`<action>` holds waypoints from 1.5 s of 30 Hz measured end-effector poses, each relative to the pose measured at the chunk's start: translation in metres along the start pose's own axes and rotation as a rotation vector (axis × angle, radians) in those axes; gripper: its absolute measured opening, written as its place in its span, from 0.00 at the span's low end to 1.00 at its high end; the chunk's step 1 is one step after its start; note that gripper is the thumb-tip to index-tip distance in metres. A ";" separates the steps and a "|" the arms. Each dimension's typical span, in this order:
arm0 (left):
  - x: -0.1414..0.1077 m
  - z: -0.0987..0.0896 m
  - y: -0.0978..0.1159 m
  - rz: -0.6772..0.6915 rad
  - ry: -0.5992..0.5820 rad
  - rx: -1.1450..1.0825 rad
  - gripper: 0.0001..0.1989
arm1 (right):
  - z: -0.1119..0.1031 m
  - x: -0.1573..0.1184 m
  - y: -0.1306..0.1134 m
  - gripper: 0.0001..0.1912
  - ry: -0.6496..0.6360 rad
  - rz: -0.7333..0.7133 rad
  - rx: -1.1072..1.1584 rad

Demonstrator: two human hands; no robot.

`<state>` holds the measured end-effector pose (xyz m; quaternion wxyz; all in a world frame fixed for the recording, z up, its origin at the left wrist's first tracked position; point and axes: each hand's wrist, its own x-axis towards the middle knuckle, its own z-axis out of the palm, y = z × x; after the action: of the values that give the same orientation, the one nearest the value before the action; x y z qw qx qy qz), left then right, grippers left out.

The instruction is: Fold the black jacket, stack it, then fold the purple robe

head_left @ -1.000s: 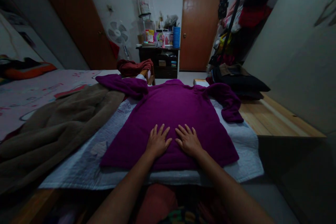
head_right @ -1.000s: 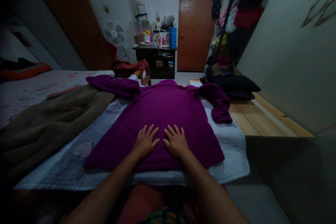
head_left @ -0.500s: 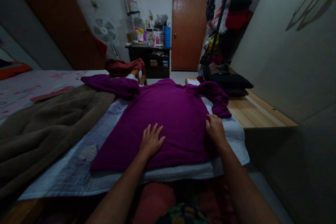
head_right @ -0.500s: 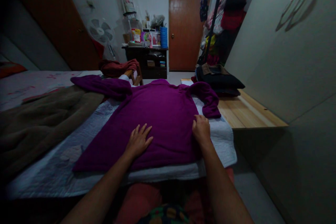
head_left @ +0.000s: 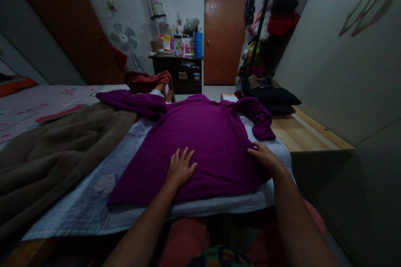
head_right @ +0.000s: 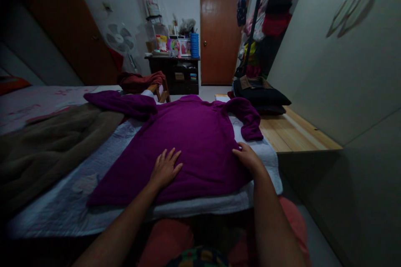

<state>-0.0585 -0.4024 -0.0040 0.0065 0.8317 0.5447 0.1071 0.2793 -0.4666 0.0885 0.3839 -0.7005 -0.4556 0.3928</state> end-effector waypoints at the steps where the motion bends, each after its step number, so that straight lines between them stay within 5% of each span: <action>1: 0.000 0.000 0.000 0.001 0.000 0.001 0.28 | 0.000 -0.001 0.003 0.20 -0.009 -0.017 -0.034; 10: 0.000 -0.003 0.001 0.000 -0.005 -0.016 0.28 | -0.007 0.000 0.014 0.19 0.340 -0.033 -0.597; 16: 0.000 -0.004 0.003 -0.003 -0.007 0.003 0.28 | -0.025 -0.017 0.020 0.23 0.023 -0.011 -0.256; 23: 0.001 -0.002 0.003 0.000 -0.001 0.023 0.28 | -0.029 -0.034 0.030 0.22 -0.160 0.044 0.026; 32: 0.001 -0.003 0.004 -0.005 -0.032 0.040 0.28 | -0.030 -0.021 0.043 0.22 0.024 -0.038 0.026; 40: 0.002 -0.002 0.003 0.002 -0.042 0.037 0.28 | -0.041 -0.024 0.046 0.22 -0.219 -0.024 -0.057; 45: 0.000 -0.001 0.001 0.007 -0.036 0.041 0.28 | -0.032 -0.017 0.031 0.24 -0.088 -0.050 -0.140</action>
<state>-0.0572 -0.4029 -0.0029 -0.0009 0.8355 0.5435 0.0810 0.3137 -0.4972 0.0768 0.3230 -0.6961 -0.5158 0.3808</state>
